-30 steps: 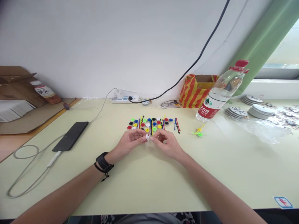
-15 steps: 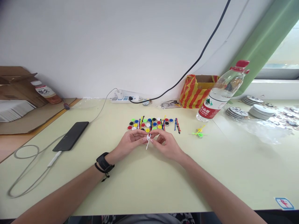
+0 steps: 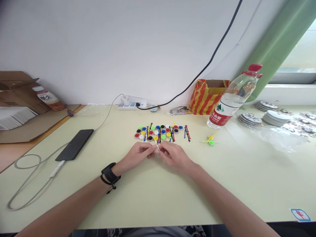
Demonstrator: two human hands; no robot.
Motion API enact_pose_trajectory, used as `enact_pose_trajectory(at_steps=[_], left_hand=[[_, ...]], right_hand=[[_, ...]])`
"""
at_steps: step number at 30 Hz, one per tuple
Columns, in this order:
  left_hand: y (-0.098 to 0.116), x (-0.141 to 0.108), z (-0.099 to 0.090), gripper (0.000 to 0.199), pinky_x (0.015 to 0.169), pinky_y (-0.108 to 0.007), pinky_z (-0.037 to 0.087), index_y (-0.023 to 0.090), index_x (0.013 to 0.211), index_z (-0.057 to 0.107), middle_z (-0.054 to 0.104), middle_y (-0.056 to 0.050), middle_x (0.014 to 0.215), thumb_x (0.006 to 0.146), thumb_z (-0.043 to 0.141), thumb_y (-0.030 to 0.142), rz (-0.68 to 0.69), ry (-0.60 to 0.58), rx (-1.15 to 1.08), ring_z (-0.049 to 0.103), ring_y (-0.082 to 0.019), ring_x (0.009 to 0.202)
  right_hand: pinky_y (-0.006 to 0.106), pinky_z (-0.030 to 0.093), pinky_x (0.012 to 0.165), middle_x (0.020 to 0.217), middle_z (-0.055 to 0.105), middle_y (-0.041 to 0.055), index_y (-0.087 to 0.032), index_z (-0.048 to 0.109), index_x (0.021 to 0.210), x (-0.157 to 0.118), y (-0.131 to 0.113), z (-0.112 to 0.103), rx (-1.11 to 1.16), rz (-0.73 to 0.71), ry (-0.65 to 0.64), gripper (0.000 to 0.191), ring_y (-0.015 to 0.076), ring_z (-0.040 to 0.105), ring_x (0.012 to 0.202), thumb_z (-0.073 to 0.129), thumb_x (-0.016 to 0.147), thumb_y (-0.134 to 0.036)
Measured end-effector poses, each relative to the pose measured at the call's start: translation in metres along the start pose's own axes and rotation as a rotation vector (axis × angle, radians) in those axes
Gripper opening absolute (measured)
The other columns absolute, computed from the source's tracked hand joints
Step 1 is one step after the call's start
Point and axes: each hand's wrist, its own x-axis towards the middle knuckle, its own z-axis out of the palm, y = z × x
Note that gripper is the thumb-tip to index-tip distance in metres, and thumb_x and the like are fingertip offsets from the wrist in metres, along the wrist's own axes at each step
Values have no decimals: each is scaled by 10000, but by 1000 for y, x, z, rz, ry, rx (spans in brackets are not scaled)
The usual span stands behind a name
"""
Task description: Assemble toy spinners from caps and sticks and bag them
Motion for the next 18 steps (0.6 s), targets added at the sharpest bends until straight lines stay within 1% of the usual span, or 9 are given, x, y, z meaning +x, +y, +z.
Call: enact_pose_trajectory(at_steps=[2, 3, 6, 8, 9, 11, 13, 16, 18], left_hand=[[-1, -1, 1, 446, 629, -285, 503, 159, 734, 742, 704, -50, 711, 954, 577, 510, 33, 12, 72, 626, -174, 660], [-2, -1, 1, 434, 624, -282, 489, 161, 738, 739, 705, -47, 722, 954, 578, 502, 45, 39, 101, 620, -175, 665], [-8, 1, -2, 397, 616, -267, 453, 170, 750, 721, 697, -31, 735, 959, 572, 474, 44, 205, 153, 599, -166, 665], [-11, 3, -5, 398, 606, -259, 433, 172, 740, 702, 688, -26, 733, 970, 555, 462, 18, 308, 145, 578, -156, 649], [-12, 4, -7, 401, 602, -256, 426, 172, 731, 694, 686, -26, 733, 972, 550, 459, 6, 341, 130, 569, -153, 642], [-14, 5, -8, 404, 602, -253, 418, 170, 719, 684, 682, -26, 737, 975, 548, 452, -5, 360, 107, 558, -148, 638], [-14, 5, -7, 403, 601, -255, 409, 170, 723, 683, 674, -21, 732, 978, 542, 449, -3, 345, 107, 544, -145, 632], [-13, 3, -5, 404, 609, -259, 401, 172, 723, 680, 661, -12, 715, 979, 540, 451, 9, 316, 131, 541, -148, 638], [-12, 2, -4, 405, 624, -259, 407, 173, 722, 679, 662, -13, 718, 978, 542, 455, 12, 311, 132, 555, -154, 660]], right_hand=[[269, 395, 620, 796, 604, 12, -214, 517, 845, 0, -2, 0, -60, -33, -16, 253, 144, 515, 681, 422, 1050, -330], [272, 392, 631, 814, 609, 18, -213, 510, 852, 0, -2, -1, -99, -50, -26, 250, 147, 517, 692, 397, 1055, -304], [284, 359, 640, 835, 624, 31, -209, 510, 873, -1, -4, 2, -280, -93, -72, 244, 158, 528, 704, 358, 1059, -253], [297, 336, 648, 838, 635, 37, -204, 522, 886, -3, -7, 8, -446, -118, -115, 239, 168, 544, 716, 370, 1062, -259], [304, 327, 656, 849, 643, 44, -201, 532, 898, -5, -9, 12, -534, -124, -129, 233, 176, 555, 730, 381, 1063, -267], [318, 312, 667, 882, 658, 60, -195, 550, 928, -8, -14, 20, -689, -121, -145, 212, 191, 570, 760, 403, 1063, -268], [331, 293, 659, 893, 664, 66, -194, 557, 938, -10, -19, 27, -787, -107, -164, 177, 201, 572, 765, 424, 1049, -234], [348, 273, 635, 888, 662, 64, -198, 558, 934, -11, -26, 31, -843, -92, -217, 124, 208, 561, 751, 470, 984, -127], [354, 274, 628, 895, 662, 65, -200, 563, 948, -12, -30, 31, -858, -75, -234, 141, 214, 560, 756, 489, 942, -81]])
